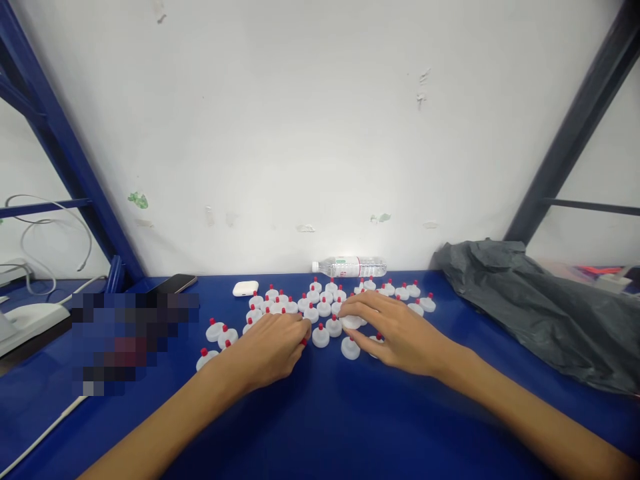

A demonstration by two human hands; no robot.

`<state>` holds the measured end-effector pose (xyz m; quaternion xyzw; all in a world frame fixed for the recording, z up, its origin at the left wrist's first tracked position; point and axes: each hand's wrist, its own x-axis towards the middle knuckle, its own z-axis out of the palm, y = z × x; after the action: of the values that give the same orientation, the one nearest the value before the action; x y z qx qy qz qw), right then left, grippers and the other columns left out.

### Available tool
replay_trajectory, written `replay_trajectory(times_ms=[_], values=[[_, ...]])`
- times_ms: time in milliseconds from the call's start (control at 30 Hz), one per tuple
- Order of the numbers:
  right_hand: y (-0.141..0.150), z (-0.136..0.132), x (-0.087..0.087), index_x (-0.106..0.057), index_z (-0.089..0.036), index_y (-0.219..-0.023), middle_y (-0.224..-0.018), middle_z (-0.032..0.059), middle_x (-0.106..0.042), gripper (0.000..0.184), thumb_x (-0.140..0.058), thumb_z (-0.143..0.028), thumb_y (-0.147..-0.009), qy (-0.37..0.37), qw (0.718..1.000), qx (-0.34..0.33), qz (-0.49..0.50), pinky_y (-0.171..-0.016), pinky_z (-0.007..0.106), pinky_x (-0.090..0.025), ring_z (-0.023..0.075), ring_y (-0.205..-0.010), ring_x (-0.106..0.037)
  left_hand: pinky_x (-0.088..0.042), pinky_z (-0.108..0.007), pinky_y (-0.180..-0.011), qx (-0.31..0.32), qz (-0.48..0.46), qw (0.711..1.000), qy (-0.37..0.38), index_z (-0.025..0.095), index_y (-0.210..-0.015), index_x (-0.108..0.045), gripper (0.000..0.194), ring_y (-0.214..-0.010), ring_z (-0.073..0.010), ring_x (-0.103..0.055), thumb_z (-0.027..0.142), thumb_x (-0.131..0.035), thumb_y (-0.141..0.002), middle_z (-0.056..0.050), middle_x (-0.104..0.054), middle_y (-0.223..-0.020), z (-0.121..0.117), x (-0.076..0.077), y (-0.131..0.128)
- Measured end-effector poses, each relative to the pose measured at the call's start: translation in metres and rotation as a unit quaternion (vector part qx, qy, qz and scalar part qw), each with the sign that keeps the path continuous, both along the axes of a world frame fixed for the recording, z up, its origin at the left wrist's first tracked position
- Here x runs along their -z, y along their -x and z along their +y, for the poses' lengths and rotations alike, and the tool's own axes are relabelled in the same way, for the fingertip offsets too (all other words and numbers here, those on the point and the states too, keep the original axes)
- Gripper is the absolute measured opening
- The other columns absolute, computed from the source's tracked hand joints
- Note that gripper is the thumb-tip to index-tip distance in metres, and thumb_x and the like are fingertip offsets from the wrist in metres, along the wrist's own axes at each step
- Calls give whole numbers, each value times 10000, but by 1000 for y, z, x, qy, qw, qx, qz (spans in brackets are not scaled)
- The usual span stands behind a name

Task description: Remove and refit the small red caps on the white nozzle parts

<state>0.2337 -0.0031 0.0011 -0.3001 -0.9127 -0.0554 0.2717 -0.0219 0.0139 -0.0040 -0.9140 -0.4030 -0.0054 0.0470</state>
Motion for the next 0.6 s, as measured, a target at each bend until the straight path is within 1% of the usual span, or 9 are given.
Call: replay_trajectory(times_ms=[267, 400, 500, 600], values=[[2, 0, 2, -594, -224, -1174, -1111, 88, -668, 221, -521, -219, -966, -11, 1000, -9, 6, -860, 394, -554, 223, -1033, -632, -443, -341, -643, 5, 9, 1000, -18, 195, -935, -616, 165, -789, -245, -668, 153, -464, -888, -72, -697, -943, -1, 2, -3], [3, -1, 1, -593, -226, -1178, -1103, 89, -670, 220, -502, -215, -977, -10, 1000, -13, 2, -840, 397, -557, 223, -1007, -633, -410, -330, -601, -2, -4, 1000, -28, 195, -898, -602, 136, -771, -243, -665, 155, -477, -864, -59, -701, -922, -2, 2, -6], [3, -1, 1, -576, -229, -1199, -1110, 87, -663, 232, -501, -212, -980, -3, 1000, -12, 6, -865, 396, -549, 222, -1025, -626, -389, -312, -592, -11, -51, 998, -28, 203, -864, -592, 118, -754, -219, -651, 143, -493, -841, -33, -694, -882, -3, -2, -8], [3, -2, 2, -533, -221, -1236, -1106, 85, -654, 267, -529, -215, -969, 13, 1000, -2, 15, -879, 393, -546, 219, -1025, -620, -405, -292, -635, -14, -145, 989, -21, 211, -893, -602, 134, -759, -180, -630, 128, -532, -814, -3, -687, -893, -5, -5, -9]])
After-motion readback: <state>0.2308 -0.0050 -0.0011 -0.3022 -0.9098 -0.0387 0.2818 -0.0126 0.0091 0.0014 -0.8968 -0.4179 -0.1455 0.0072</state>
